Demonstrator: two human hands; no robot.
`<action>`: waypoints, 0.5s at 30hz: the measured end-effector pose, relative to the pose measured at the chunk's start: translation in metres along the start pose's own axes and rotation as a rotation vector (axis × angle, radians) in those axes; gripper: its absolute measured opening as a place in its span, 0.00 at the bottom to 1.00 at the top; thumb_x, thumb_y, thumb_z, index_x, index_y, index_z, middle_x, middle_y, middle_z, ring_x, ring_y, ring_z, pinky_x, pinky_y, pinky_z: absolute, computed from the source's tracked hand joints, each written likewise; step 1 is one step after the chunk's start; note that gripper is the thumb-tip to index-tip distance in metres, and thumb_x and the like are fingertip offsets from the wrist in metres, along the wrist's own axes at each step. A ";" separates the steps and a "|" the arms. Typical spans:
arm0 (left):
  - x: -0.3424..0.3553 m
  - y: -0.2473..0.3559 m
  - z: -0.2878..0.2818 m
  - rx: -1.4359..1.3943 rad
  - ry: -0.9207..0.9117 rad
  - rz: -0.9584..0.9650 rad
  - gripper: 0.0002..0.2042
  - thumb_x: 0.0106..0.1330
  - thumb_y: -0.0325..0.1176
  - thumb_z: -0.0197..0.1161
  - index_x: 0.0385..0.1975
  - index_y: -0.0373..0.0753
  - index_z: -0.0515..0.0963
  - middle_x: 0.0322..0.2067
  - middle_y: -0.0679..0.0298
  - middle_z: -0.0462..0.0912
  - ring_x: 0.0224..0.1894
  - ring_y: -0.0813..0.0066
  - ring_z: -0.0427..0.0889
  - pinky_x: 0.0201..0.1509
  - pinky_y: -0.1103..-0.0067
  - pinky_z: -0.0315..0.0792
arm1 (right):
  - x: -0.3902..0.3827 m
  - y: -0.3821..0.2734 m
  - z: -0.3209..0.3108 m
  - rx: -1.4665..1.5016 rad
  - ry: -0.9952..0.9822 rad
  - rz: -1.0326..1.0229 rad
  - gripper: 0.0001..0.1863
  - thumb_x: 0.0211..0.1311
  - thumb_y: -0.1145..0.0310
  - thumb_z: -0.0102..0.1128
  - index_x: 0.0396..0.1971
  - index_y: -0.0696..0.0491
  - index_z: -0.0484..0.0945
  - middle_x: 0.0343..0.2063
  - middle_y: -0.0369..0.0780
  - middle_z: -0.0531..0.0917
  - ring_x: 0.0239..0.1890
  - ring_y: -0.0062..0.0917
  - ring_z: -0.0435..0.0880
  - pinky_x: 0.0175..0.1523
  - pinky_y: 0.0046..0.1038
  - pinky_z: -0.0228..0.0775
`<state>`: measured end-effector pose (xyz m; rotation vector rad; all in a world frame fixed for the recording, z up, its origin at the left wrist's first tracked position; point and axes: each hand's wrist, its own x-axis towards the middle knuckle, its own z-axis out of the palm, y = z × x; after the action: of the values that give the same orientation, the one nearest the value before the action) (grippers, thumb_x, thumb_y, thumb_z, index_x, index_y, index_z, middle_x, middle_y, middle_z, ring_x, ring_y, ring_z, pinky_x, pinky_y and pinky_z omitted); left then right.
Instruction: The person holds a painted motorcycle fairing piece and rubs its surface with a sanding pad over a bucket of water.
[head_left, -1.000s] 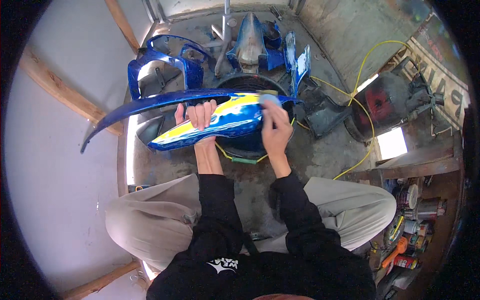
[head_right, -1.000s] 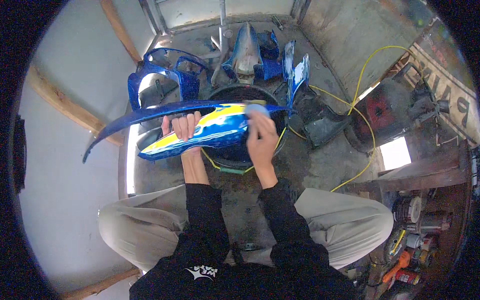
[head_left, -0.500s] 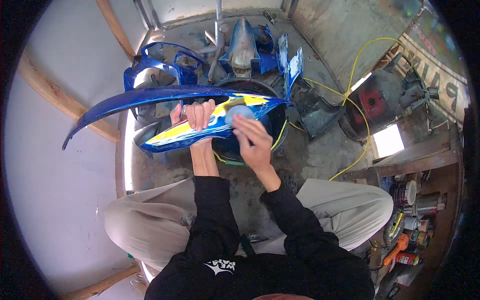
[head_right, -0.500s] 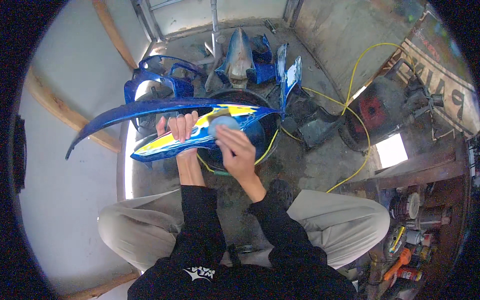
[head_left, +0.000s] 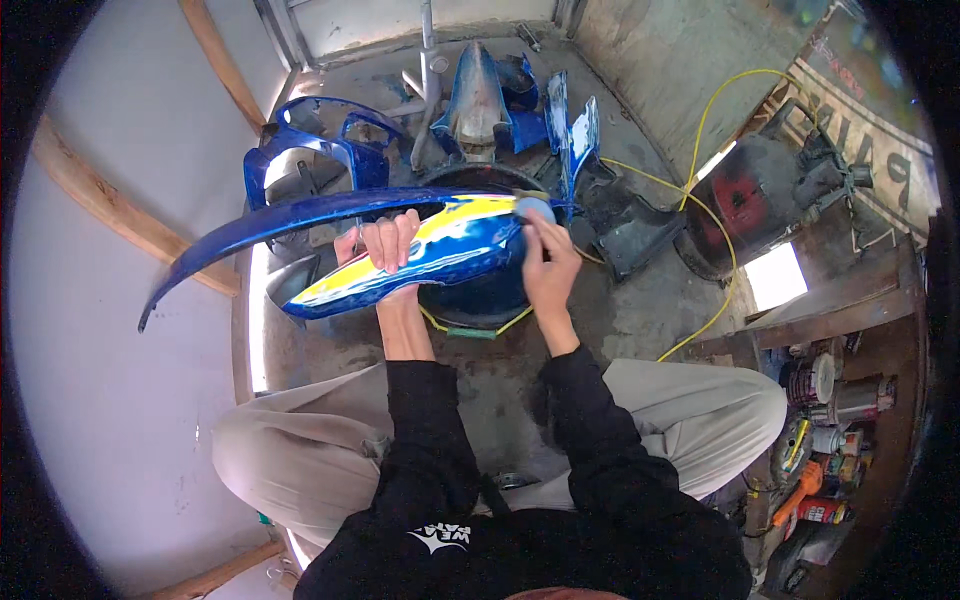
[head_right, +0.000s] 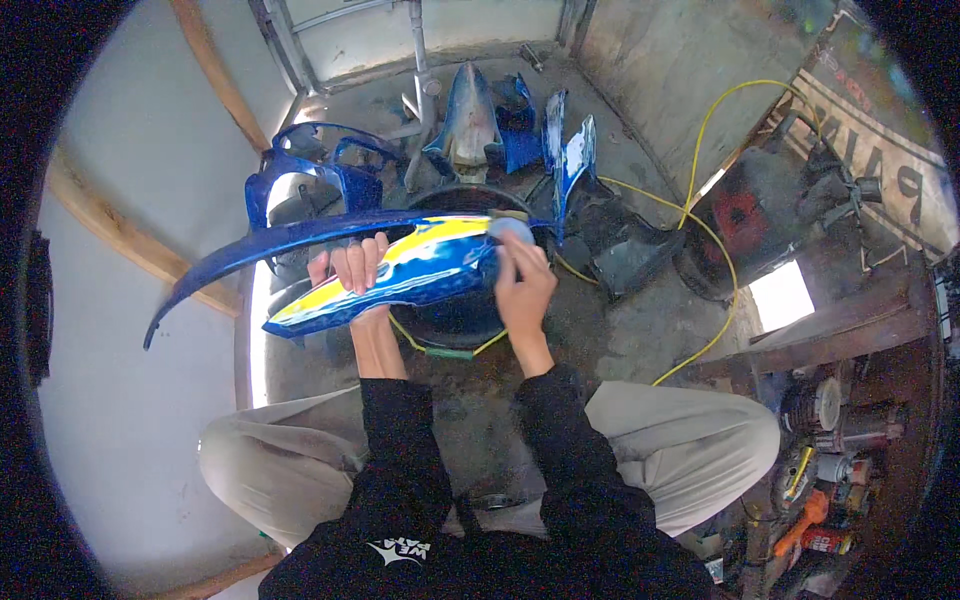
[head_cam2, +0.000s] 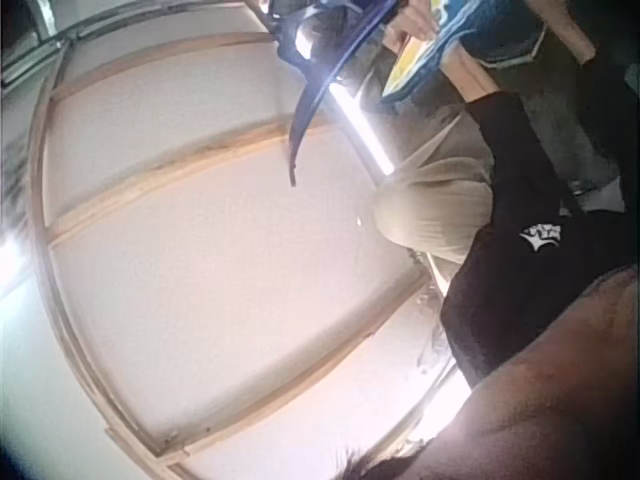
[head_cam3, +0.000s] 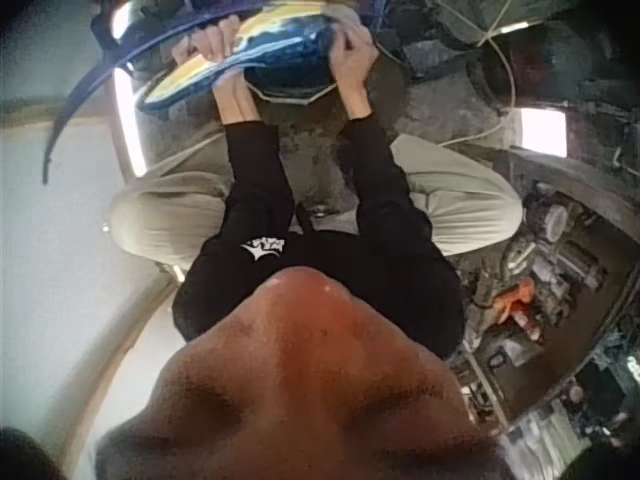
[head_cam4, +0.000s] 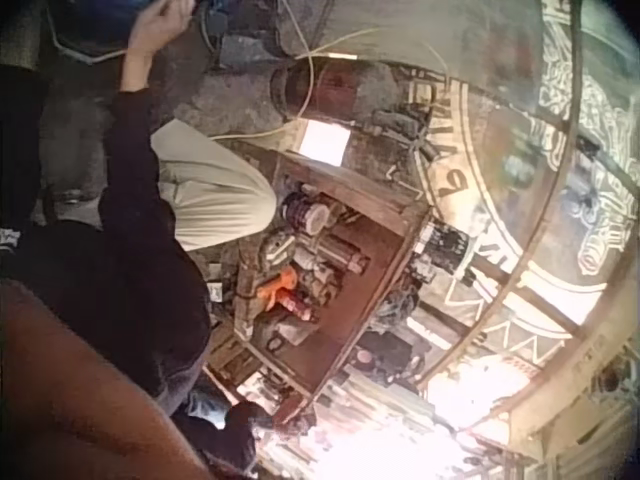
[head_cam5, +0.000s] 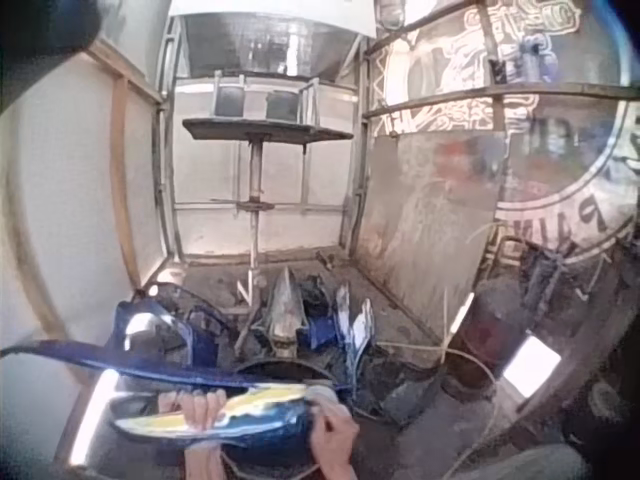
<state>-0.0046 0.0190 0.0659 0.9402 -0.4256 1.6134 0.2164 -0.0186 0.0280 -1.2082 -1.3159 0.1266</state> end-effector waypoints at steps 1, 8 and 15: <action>-0.002 0.000 0.001 0.009 0.003 -0.002 0.27 0.76 0.46 0.37 0.12 0.47 0.69 0.11 0.68 0.72 0.20 0.78 0.65 0.44 0.72 0.57 | 0.003 0.000 0.000 0.004 0.031 0.021 0.09 0.65 0.80 0.64 0.43 0.60 0.89 0.47 0.46 0.91 0.48 0.37 0.90 0.57 0.35 0.78; -0.011 0.000 -0.006 0.021 0.061 -0.006 0.28 0.78 0.47 0.37 0.11 0.49 0.67 0.11 0.69 0.71 0.20 0.78 0.64 0.44 0.72 0.58 | -0.023 -0.050 0.020 0.291 -0.306 -0.268 0.09 0.61 0.82 0.65 0.38 0.57 0.89 0.47 0.44 0.91 0.52 0.37 0.89 0.62 0.35 0.77; -0.012 0.000 -0.010 0.021 0.080 0.023 0.27 0.77 0.46 0.37 0.11 0.49 0.66 0.11 0.69 0.71 0.19 0.79 0.63 0.44 0.72 0.58 | 0.010 -0.006 0.014 0.057 -0.108 -0.103 0.08 0.67 0.75 0.65 0.42 0.56 0.90 0.41 0.45 0.92 0.45 0.35 0.90 0.54 0.34 0.78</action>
<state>-0.0075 0.0190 0.0507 0.8857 -0.3660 1.6729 0.2058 -0.0060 0.0357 -1.0957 -1.4562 0.1564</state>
